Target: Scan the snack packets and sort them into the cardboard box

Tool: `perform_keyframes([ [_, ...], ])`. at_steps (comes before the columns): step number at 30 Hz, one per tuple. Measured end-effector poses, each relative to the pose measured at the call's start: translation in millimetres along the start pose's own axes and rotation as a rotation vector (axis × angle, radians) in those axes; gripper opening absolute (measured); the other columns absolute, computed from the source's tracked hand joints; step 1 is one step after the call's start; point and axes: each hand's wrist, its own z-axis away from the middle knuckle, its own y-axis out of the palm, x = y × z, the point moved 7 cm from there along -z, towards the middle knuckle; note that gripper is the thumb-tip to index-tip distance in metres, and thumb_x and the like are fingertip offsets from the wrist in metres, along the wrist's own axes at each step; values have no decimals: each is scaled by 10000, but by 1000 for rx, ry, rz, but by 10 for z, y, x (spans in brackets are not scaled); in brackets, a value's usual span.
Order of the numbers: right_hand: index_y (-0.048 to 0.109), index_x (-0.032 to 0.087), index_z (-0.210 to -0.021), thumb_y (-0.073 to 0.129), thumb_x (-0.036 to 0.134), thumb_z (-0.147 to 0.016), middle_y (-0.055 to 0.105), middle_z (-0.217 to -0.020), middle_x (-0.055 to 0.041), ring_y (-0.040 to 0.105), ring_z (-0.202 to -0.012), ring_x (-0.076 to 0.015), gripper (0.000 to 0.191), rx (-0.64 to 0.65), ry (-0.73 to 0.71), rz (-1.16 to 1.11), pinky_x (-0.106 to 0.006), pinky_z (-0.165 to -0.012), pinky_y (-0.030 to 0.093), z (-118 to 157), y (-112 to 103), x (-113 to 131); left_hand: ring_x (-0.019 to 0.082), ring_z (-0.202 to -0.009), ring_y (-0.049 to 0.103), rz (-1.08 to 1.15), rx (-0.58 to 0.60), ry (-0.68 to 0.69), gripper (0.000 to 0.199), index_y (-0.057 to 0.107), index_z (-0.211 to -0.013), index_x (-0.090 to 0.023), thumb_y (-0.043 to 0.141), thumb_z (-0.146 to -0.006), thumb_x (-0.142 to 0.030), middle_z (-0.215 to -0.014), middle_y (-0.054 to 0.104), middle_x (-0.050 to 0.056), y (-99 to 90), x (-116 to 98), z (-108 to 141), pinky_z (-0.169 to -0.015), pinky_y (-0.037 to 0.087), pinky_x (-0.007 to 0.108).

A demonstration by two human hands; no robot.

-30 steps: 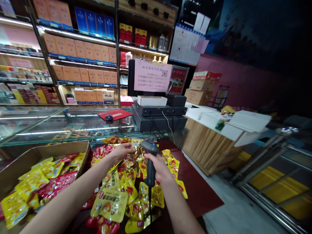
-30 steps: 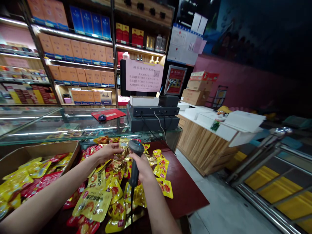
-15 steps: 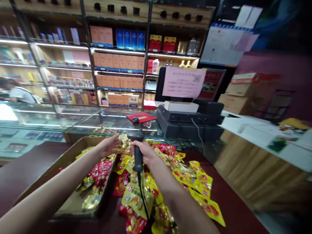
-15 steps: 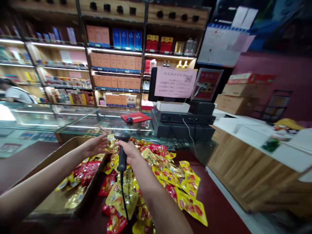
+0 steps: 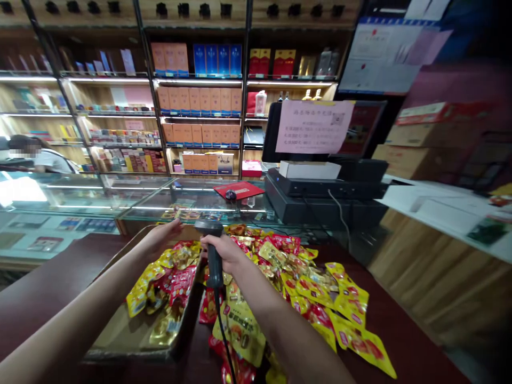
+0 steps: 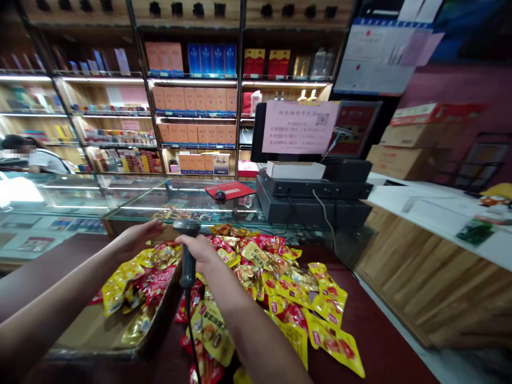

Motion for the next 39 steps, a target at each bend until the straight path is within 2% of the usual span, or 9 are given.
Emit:
perform_keyframes([
  [6,654,136,-734,687,189,-565,621,-657,1,552,-587,-92,180,-177,-106,-69,-232,-620,480,503,-835,337,261,-1217,478,83,301,-18,418,649,-1004,-172,651,-732,-490,-1264,582,130,1277,-1,208,-890,415,344],
  [11,664,155,-784,713,192,-562,665,-740,-17,616,-684,-126,230,-350,-165,-136,-248,-671,499,1110,-1660,449,257,-1185,501,52,598,-107,437,650,-1021,-164,656,-726,-487,-1232,598,125,2368,261,536,-864,422,317],
  [14,663,160,-802,727,213,-576,676,-762,-19,627,-703,-126,241,-490,-216,-143,-227,-662,494,1512,-2167,408,262,-1163,522,19,714,-201,458,639,-1034,-164,664,-715,-492,-1232,595,137,2859,510,700,-852,436,327],
  [17,661,165,-830,726,239,-594,675,-738,-11,623,-678,-124,256,-686,-219,-122,-207,-609,484,1891,-2609,278,272,-1183,508,-34,777,-271,487,629,-1060,-171,670,-707,-504,-1277,566,140,3184,771,800,-864,439,344],
  [22,626,159,-801,705,208,-595,627,-603,25,558,-523,-97,226,-809,-208,-207,-200,-513,444,2203,-2950,41,271,-1205,488,-50,693,-264,532,611,-1124,-172,670,-714,-505,-1337,519,130,3298,1056,770,-940,411,355],
  [26,608,145,-762,728,233,-588,597,-569,36,537,-503,-79,229,-791,-184,-238,-184,-512,429,2177,-3048,-113,272,-1201,496,61,711,-310,513,619,-1121,-177,701,-704,-463,-1387,467,119,3284,1122,788,-958,416,351],
  [30,605,148,-783,754,243,-580,645,-654,-1,622,-610,-116,270,-800,-157,-279,-202,-585,471,2113,-3134,-202,256,-1242,459,111,711,-335,464,637,-1083,-179,708,-707,-441,-1402,448,118,3275,1095,771,-964,418,330],
  [33,604,153,-804,744,228,-596,683,-757,-48,675,-745,-162,261,-743,-114,-378,-218,-617,494,2064,-3096,-206,247,-1184,512,107,694,-318,452,645,-1056,-172,702,-707,-455,-1334,515,135,3258,1047,725,-949,423,328],
  [39,640,152,-838,727,218,-624,706,-796,-59,678,-747,-171,241,-641,-159,-357,-220,-592,492,1995,-2749,-11,231,-1073,572,94,696,-308,480,649,-1056,-187,688,-698,-505,-1221,591,120,3243,961,756,-861,459,316],
])
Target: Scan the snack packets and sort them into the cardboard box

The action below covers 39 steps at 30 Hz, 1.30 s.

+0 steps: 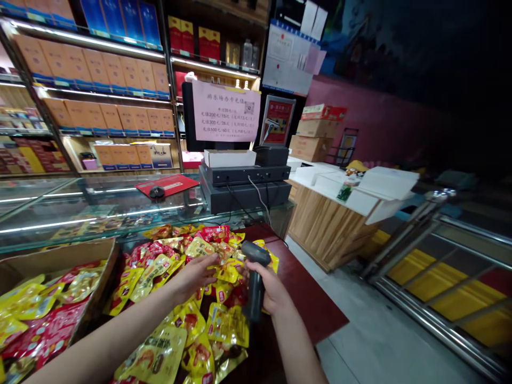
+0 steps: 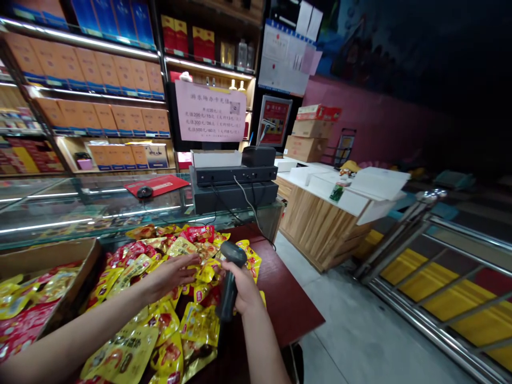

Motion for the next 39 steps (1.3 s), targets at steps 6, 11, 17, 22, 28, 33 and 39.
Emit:
perform_keyframes([
  [6,682,153,-892,731,215,-621,718,-915,-59,659,-886,-173,282,164,-104,64,-248,-806,482,115,556,-122,128,-711,620,137,83,126,351,664,-933,-167,664,-746,-463,-948,669,82,114,-157,110,-544,464,200],
  [11,671,169,-843,744,217,-601,712,-900,-46,655,-915,-179,257,150,-185,13,-286,-893,465,131,684,-121,120,-677,635,206,104,139,164,661,-865,-125,715,-722,-184,-866,689,78,44,-228,67,-551,478,188],
  [17,638,165,-895,746,329,-612,680,-996,-74,654,-771,-175,345,122,-272,212,-279,-669,525,344,745,36,103,-614,617,255,-32,165,94,633,-759,-143,699,-700,-114,-734,670,22,-209,-304,-44,-569,468,195],
  [22,592,152,-740,681,393,-660,603,-550,-5,516,-426,-109,269,120,-213,503,-220,-410,405,403,813,-141,115,-665,620,276,-191,292,253,635,-824,-170,782,-632,-245,-783,677,6,-493,-410,-121,-594,470,215],
  [28,541,193,-617,617,333,-691,500,-421,40,435,-349,-95,176,98,-247,667,-219,-377,339,431,900,-298,81,-608,572,297,-268,354,351,586,-775,-178,833,-552,-290,-759,625,-12,-649,-488,-163,-545,477,208],
  [33,520,203,-625,598,349,-693,496,-422,38,437,-356,-109,179,103,-232,698,-238,-384,348,446,936,-356,65,-550,531,294,-296,350,377,554,-737,-175,849,-517,-257,-679,574,-29,-638,-519,-131,-488,468,188],
  [39,526,201,-608,588,353,-703,499,-424,27,437,-352,-106,190,132,-249,705,-236,-377,350,430,947,-357,66,-557,547,284,-280,341,360,555,-727,-165,843,-524,-235,-670,580,-20,-594,-551,-72,-524,486,195],
])
